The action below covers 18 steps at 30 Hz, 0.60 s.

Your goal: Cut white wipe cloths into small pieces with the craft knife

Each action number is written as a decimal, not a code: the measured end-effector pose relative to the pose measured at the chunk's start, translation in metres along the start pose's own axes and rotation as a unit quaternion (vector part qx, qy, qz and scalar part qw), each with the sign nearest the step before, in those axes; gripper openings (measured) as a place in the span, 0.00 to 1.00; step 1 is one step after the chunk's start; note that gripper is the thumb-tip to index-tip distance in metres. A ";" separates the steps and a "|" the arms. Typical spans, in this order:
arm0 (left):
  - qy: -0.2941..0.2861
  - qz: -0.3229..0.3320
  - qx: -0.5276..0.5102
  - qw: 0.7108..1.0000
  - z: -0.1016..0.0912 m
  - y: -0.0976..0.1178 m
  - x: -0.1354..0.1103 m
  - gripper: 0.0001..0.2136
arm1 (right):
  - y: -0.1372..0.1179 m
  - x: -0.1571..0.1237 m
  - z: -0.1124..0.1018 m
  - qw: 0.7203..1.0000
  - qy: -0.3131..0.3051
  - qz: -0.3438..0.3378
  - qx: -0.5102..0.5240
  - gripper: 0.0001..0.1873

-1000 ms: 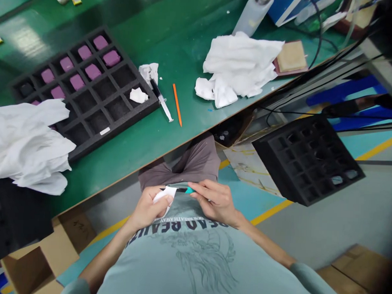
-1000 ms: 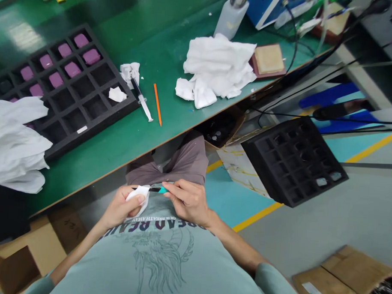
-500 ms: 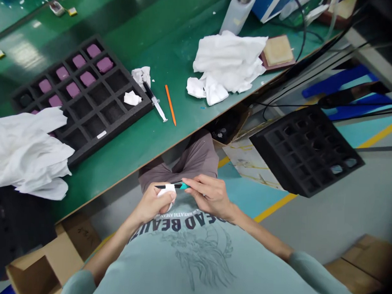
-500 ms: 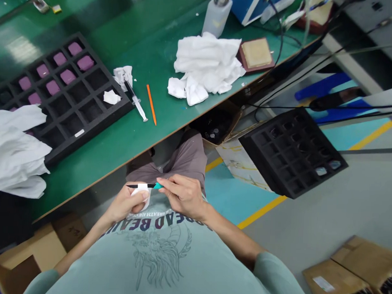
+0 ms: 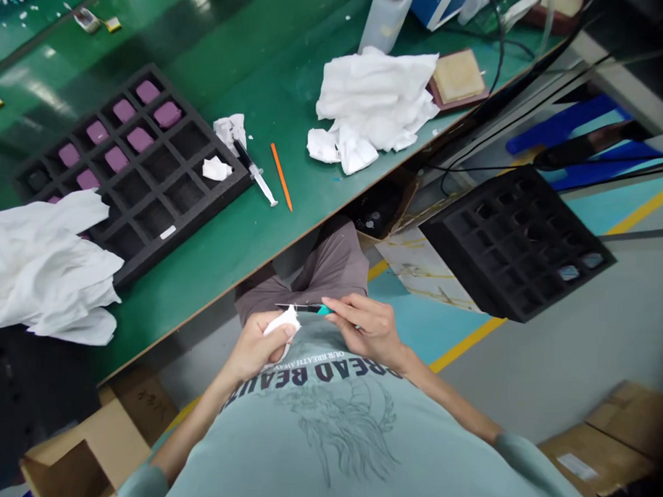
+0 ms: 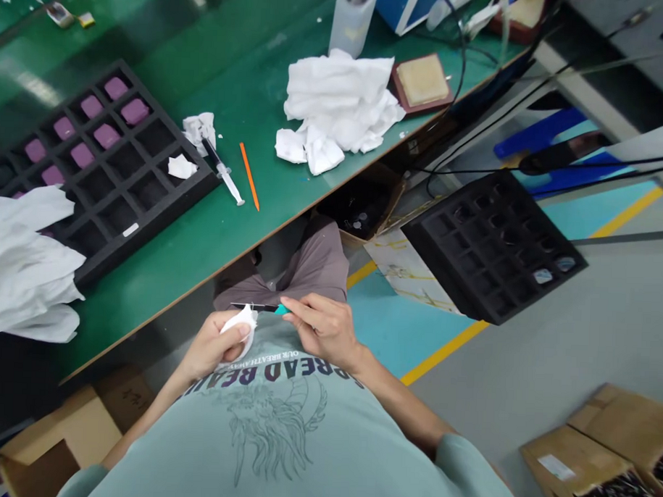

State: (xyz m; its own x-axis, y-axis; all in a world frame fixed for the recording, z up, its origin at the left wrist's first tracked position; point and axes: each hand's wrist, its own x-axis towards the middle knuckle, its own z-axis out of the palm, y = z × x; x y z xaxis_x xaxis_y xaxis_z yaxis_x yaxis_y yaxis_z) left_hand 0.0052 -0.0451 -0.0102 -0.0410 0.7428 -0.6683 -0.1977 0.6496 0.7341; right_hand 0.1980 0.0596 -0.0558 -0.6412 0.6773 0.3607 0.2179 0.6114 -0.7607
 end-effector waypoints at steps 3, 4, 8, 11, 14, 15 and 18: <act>0.002 0.000 0.016 1.000 0.000 -0.002 -0.001 0.21 | 0.001 0.008 -0.002 0.999 0.016 0.032 0.032 0.13; 0.010 0.001 0.023 1.000 -0.001 -0.002 -0.002 0.22 | 0.003 0.011 -0.003 0.997 0.038 0.064 0.037 0.13; 0.116 0.059 0.015 0.991 -0.002 -0.002 -0.001 0.24 | 0.015 0.031 -0.008 0.958 0.151 0.236 0.064 0.16; 0.177 0.144 0.029 0.973 0.000 0.004 0.010 0.24 | 0.011 0.061 -0.003 0.941 0.086 0.271 0.182 0.20; 0.201 0.234 0.092 0.947 0.002 0.016 0.020 0.23 | -0.011 0.094 0.006 0.928 -0.058 0.233 0.286 0.19; 0.208 0.260 0.110 0.936 0.002 0.020 0.022 0.22 | -0.020 0.103 0.010 0.923 -0.100 0.221 0.298 0.15; 0.224 0.303 0.127 0.917 -0.003 0.029 0.024 0.21 | -0.038 0.120 0.018 0.930 -0.166 0.166 0.284 0.10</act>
State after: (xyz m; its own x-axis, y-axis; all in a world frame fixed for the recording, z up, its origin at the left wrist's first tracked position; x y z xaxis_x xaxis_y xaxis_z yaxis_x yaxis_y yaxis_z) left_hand -0.0045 -0.0093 -0.0055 -0.4781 0.8756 -0.0683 0.2270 0.1983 0.9535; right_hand 0.0992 0.1102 0.0068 -0.8202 0.5690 -0.0587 0.0800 0.0126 -0.9967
